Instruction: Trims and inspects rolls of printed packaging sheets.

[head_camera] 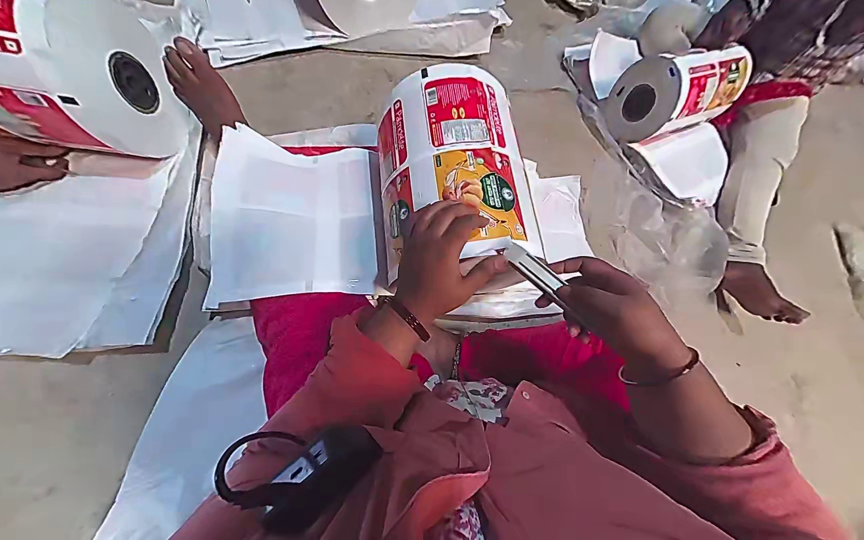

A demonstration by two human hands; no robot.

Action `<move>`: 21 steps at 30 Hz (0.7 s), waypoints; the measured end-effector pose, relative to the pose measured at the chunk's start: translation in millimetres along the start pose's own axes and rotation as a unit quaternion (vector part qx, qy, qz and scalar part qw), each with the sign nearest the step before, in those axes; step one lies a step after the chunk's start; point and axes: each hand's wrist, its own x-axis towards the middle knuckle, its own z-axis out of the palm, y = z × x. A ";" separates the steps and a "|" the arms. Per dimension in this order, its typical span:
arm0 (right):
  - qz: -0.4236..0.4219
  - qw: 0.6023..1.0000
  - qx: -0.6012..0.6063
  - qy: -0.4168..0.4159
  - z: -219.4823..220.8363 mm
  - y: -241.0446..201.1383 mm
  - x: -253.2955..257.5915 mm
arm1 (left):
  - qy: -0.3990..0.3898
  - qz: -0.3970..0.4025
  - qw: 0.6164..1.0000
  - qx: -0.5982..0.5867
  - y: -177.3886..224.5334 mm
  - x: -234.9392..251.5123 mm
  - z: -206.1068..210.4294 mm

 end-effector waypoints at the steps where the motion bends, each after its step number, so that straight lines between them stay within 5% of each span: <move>1: -0.010 1.000 0.013 0.008 2.7 -0.6 2.7 | 0.000 0.003 1.000 0.005 1.5 1.3 -1.1; 7: -0.050 0.999 0.008 -0.004 9.6 -14.9 5.9 | -0.052 -0.037 0.997 0.052 6.5 1.3 -1.9; 13: -0.080 0.978 -0.184 0.062 -6.3 -47.7 34.5 | 0.035 -0.076 0.996 -0.023 1.7 8.0 -0.6; 17: -0.056 0.943 -0.325 0.048 -15.6 -81.2 107.3 | 0.126 -0.199 0.965 -0.117 2.0 2.9 -0.3; 21: -0.043 0.896 -0.435 0.078 -5.4 -114.5 186.8 | 0.139 -0.192 0.967 -0.093 -0.9 -0.5 6.2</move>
